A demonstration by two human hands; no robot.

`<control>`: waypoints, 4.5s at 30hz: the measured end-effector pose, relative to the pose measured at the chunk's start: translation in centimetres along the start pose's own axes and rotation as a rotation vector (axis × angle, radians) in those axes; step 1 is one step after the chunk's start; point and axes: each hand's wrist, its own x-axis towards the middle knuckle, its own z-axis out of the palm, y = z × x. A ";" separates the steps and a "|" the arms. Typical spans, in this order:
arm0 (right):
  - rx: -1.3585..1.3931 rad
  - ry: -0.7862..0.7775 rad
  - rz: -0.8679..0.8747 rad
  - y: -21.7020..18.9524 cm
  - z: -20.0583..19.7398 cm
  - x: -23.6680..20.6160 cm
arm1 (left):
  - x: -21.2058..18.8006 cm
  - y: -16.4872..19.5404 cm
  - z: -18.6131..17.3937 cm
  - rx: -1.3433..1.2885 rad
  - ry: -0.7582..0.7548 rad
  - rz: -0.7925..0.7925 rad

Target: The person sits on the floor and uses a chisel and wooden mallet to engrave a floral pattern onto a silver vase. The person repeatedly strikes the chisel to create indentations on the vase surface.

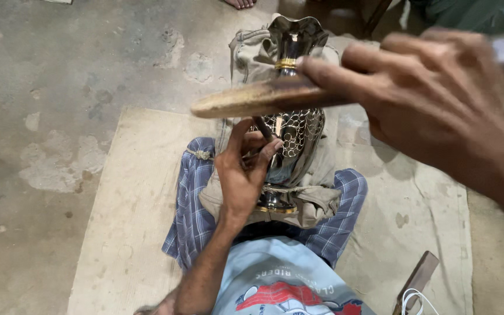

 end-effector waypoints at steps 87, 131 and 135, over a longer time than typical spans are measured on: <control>0.228 0.225 0.289 0.8 5.5 -6.0 | 6.3 0.1 -1.8 0.162 -0.502 0.259; 0.653 0.463 0.494 -2.5 16.8 -15.3 | 9.2 3.7 -1.9 0.442 -0.929 0.423; 0.537 0.555 0.408 -1.1 14.1 -14.1 | 8.9 3.9 -2.8 0.305 -0.851 0.363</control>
